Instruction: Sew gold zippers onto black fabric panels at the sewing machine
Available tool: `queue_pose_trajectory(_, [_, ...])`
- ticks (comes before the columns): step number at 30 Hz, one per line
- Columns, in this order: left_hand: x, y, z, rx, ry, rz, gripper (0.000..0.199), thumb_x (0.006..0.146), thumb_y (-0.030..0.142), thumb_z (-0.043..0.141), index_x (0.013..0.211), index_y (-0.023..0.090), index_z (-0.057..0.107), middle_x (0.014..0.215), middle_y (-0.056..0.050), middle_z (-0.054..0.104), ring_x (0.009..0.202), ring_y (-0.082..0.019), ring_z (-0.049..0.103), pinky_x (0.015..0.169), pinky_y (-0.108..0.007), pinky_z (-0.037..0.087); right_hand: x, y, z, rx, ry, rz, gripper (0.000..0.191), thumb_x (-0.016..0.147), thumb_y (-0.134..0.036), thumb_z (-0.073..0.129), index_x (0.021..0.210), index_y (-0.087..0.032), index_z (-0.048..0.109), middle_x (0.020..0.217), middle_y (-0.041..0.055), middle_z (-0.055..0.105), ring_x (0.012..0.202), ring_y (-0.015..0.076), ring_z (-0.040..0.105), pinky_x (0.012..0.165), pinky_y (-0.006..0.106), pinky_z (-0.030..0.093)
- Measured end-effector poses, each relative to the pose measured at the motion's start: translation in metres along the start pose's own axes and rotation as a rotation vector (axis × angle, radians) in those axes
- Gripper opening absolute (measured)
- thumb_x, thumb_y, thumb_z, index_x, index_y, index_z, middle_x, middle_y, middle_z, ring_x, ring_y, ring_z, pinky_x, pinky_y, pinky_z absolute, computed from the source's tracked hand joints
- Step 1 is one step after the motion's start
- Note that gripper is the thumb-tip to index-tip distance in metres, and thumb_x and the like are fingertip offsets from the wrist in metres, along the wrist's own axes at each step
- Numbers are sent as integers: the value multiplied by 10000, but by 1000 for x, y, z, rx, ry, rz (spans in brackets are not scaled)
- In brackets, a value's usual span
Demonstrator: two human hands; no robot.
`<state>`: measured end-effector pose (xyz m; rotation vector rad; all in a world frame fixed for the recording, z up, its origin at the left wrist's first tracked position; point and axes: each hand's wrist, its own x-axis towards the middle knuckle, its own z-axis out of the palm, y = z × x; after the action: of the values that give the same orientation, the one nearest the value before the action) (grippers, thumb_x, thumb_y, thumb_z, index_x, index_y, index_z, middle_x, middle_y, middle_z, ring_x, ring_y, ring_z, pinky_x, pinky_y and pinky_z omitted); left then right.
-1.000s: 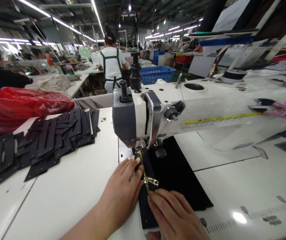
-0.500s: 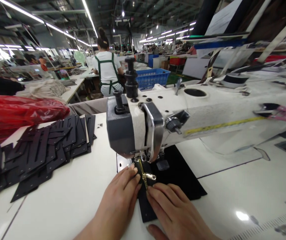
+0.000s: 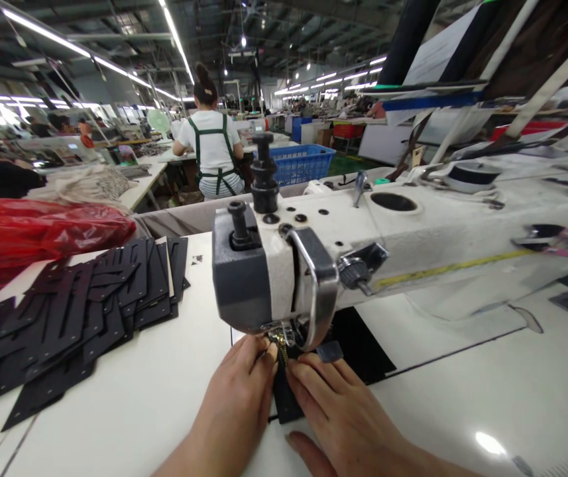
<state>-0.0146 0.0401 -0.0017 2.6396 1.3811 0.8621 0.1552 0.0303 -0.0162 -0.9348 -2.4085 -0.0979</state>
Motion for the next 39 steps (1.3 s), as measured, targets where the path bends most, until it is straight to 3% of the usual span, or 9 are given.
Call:
queue_pose_trajectory(7, [3,0,-6,13,-33,-14,254,841,95,393,1025,147,561,1030,-132,567,978,-243,559,822,-407,533,6,2,-13,115,-50,39,292,787,-224,512,1043,-108,589,1029,113,593,940,239,519,804,375,460])
queue_pose_trajectory(11, [0,7,-9,114,-28,28,257,818,118,456,1055,154,548,1040,-120,581,1028,-263,544,900,-481,477,19,15,-8,126,70,221,198,813,-161,468,967,-148,591,965,98,600,903,211,558,798,360,462])
queue_pose_trajectory(15, [-8,15,-6,165,39,70,228,855,134,435,1040,171,562,974,-98,592,958,-237,567,836,-433,505,40,30,3,123,-56,410,87,769,-230,559,754,-176,626,763,41,649,741,188,615,675,279,466])
queue_pose_trajectory(19, [-8,17,-4,168,-23,49,259,862,136,431,1090,160,550,949,-101,574,895,-228,562,756,-407,514,49,34,1,125,-112,459,182,789,-263,538,639,-194,615,632,-7,653,609,141,628,528,201,419])
queue_pose_trajectory(28, [-3,18,-8,126,-84,30,222,861,114,420,1017,138,576,920,-105,562,897,-244,531,766,-445,488,60,32,14,8,-188,534,224,828,-198,484,678,-124,633,700,116,666,699,214,635,608,270,433])
queue_pose_trajectory(32, [-11,17,-11,53,-66,-23,256,845,134,441,1086,131,528,1035,-122,557,982,-248,529,834,-453,477,41,29,-1,17,-182,438,199,862,-224,462,858,-130,638,854,103,665,813,197,617,710,282,454])
queue_pose_trajectory(36, [-23,14,-16,36,-85,51,336,824,99,403,1146,127,495,1200,-138,531,1150,-252,466,974,-485,392,8,23,-21,80,-131,5,377,828,-298,556,1154,-110,538,1201,128,553,1104,254,491,904,389,405])
queue_pose_trajectory(38, [-25,14,-19,28,-116,73,388,774,63,399,1140,131,506,1229,-132,526,1169,-242,460,1015,-482,351,1,22,-24,110,-92,-188,323,880,-235,480,1154,-76,537,1206,144,555,1122,258,483,913,407,399])
queue_pose_trajectory(39, [-25,14,-21,20,-124,67,423,742,55,411,1149,128,501,1234,-130,525,1169,-239,462,1023,-474,342,3,22,-25,136,-84,-217,280,899,-194,434,1112,-67,563,1162,144,585,1092,248,508,897,394,410])
